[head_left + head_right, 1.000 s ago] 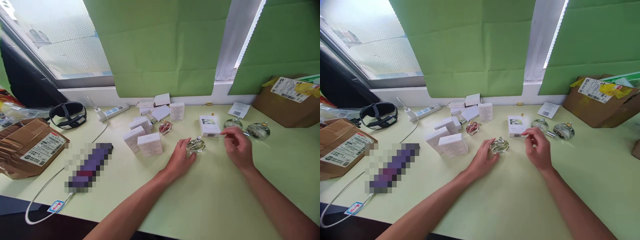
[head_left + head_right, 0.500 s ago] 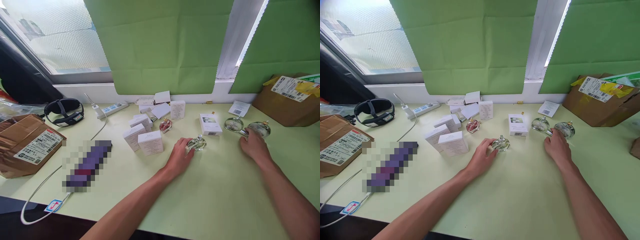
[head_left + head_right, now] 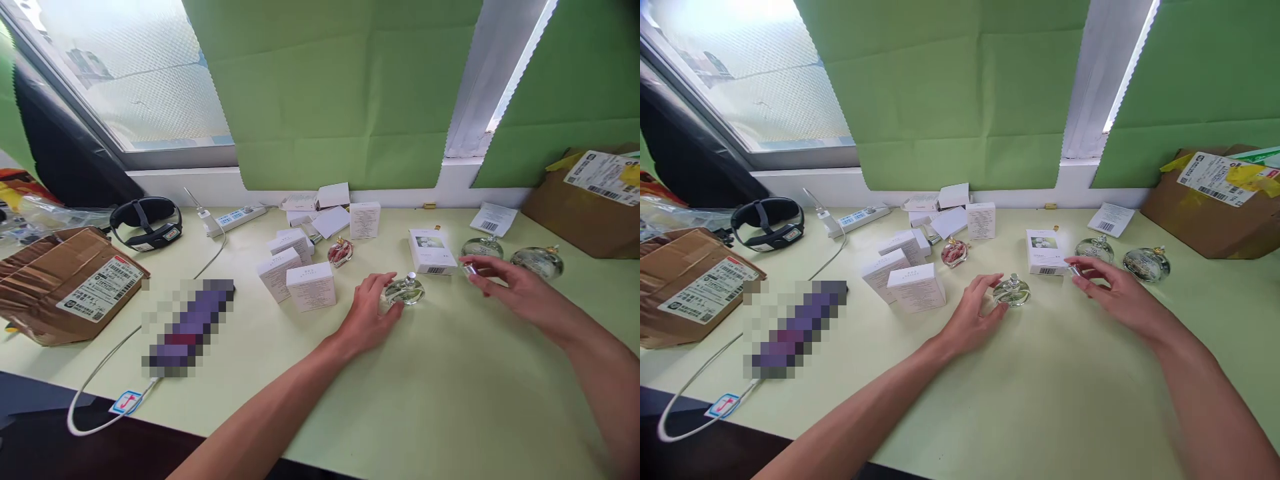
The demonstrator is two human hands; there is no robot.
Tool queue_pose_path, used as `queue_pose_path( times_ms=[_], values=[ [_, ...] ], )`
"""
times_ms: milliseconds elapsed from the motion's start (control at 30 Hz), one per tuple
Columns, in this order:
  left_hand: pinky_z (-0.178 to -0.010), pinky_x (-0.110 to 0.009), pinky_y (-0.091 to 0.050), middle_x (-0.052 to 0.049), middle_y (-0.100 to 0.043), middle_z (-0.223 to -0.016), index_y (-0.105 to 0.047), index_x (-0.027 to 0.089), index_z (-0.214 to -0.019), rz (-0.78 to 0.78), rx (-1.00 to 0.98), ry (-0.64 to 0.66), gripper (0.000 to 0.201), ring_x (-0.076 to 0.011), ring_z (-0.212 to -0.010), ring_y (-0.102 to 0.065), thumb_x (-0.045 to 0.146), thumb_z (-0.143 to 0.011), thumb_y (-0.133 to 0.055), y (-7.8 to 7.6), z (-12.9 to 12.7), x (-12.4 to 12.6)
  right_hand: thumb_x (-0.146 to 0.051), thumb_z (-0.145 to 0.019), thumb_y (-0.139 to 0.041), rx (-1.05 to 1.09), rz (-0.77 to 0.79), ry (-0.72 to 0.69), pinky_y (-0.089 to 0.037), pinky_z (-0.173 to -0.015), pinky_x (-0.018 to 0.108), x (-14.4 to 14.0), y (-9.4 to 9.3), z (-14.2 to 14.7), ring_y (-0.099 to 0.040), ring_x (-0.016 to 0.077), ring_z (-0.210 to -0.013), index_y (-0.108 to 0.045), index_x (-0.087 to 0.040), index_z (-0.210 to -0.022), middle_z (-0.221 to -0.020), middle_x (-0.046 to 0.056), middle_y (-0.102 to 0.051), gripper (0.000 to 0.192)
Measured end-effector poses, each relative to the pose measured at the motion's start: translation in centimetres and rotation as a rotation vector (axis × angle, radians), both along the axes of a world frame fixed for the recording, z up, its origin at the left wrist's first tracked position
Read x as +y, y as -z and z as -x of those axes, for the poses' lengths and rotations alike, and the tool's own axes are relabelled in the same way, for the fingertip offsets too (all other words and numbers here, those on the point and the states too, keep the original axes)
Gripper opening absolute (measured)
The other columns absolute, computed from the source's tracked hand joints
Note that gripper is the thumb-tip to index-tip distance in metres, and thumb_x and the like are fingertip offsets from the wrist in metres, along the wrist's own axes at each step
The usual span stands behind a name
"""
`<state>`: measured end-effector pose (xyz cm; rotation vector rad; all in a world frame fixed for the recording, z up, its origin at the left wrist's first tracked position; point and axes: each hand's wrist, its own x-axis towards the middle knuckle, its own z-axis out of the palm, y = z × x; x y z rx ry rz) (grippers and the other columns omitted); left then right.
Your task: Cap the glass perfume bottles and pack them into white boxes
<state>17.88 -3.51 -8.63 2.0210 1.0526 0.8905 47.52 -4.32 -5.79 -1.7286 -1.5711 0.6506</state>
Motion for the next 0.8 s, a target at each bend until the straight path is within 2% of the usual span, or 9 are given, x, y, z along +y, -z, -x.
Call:
queue_pose_path(
  times_ms=[133,267,400,533,567,633,733,800],
  values=[
    [-0.108,-0.044,-0.041,-0.008,-0.058,-0.131,-0.053,0.025,-0.131,0.023,0.018,-0.026,0.040,-0.0259,-0.123,-0.053,0.030,-0.092,-0.061,-0.1,-0.1,-0.1,-0.052,-0.080,-0.075,0.248,-0.108,-0.094,-0.057,-0.090,0.035,-0.2,-1.6,4.1,-0.068,0.0237,-0.107,-0.071,-0.031,-0.116,-0.114,0.006,-0.073,0.042],
    [-0.102,-0.042,-0.046,-0.007,-0.058,-0.120,-0.052,0.025,-0.134,0.023,0.040,-0.020,0.052,-0.0243,-0.111,-0.056,0.037,-0.086,-0.069,-0.4,-0.1,-0.4,-0.048,-0.081,-0.077,0.308,-0.170,-0.167,-0.058,-0.094,0.038,0.1,-1.7,6.3,-0.068,0.0236,-0.112,-0.070,-0.033,-0.116,-0.119,0.003,-0.072,0.039],
    [-0.084,-0.033,-0.052,-0.005,-0.056,-0.113,-0.045,0.028,-0.142,0.078,0.001,0.096,0.063,-0.0166,-0.088,-0.058,0.040,-0.085,-0.069,-0.2,0.1,-0.4,-0.046,-0.084,-0.075,0.299,-0.197,-0.221,-0.058,-0.096,0.038,-0.2,-1.6,6.9,-0.069,0.0232,-0.112,-0.068,-0.034,-0.119,-0.122,0.002,-0.072,0.037],
    [-0.074,-0.029,-0.051,-0.003,-0.062,-0.101,-0.035,0.028,-0.150,0.111,-0.073,0.219,0.067,-0.0141,-0.080,-0.059,0.035,-0.090,-0.063,0.2,0.0,-0.2,-0.044,-0.087,-0.072,0.292,-0.218,-0.230,-0.060,-0.093,0.038,-0.5,-1.6,7.2,-0.070,0.0222,-0.107,-0.067,-0.033,-0.120,-0.122,0.003,-0.072,0.035],
    [-0.075,-0.029,-0.051,-0.003,-0.064,-0.103,-0.035,0.028,-0.150,0.088,-0.069,0.209,0.066,-0.0150,-0.084,-0.060,0.033,-0.090,-0.062,0.3,0.0,-0.1,-0.043,-0.088,-0.072,0.296,-0.228,-0.227,-0.060,-0.092,0.038,-0.6,-1.5,7.3,-0.071,0.0220,-0.105,-0.067,-0.033,-0.121,-0.121,0.003,-0.072,0.035],
    [-0.086,-0.034,-0.052,-0.008,-0.062,-0.121,-0.035,0.030,-0.151,0.013,-0.046,0.137,0.067,-0.0195,-0.102,-0.060,0.031,-0.090,-0.063,0.3,-0.1,0.1,-0.043,-0.088,-0.071,0.303,-0.256,-0.214,-0.060,-0.091,0.039,-0.6,-1.2,7.6,-0.072,0.0215,-0.102,-0.067,-0.033,-0.120,-0.120,0.003,-0.073,0.034],
    [-0.112,-0.047,-0.039,-0.010,-0.041,-0.154,-0.024,0.032,-0.155,-0.078,0.027,0.084,0.075,-0.0278,-0.141,-0.040,0.034,-0.092,-0.064,0.2,-0.3,0.3,-0.043,-0.089,-0.070,0.285,-0.278,-0.211,-0.059,-0.093,0.039,-0.6,-0.7,7.8,-0.071,0.0205,-0.100,-0.067,-0.033,-0.119,-0.119,0.003,-0.073,0.032],
    [-0.119,-0.050,-0.030,-0.009,-0.036,-0.159,-0.018,0.033,-0.157,-0.101,0.083,0.133,0.075,-0.0281,-0.149,-0.029,0.036,-0.095,-0.060,0.1,-0.4,0.4,-0.044,-0.090,-0.068,0.252,-0.277,-0.222,-0.059,-0.093,0.038,-0.6,-0.3,8.0,-0.070,0.0203,-0.102,-0.067,-0.034,-0.120,-0.120,0.002,-0.072,0.032]
  ],
)
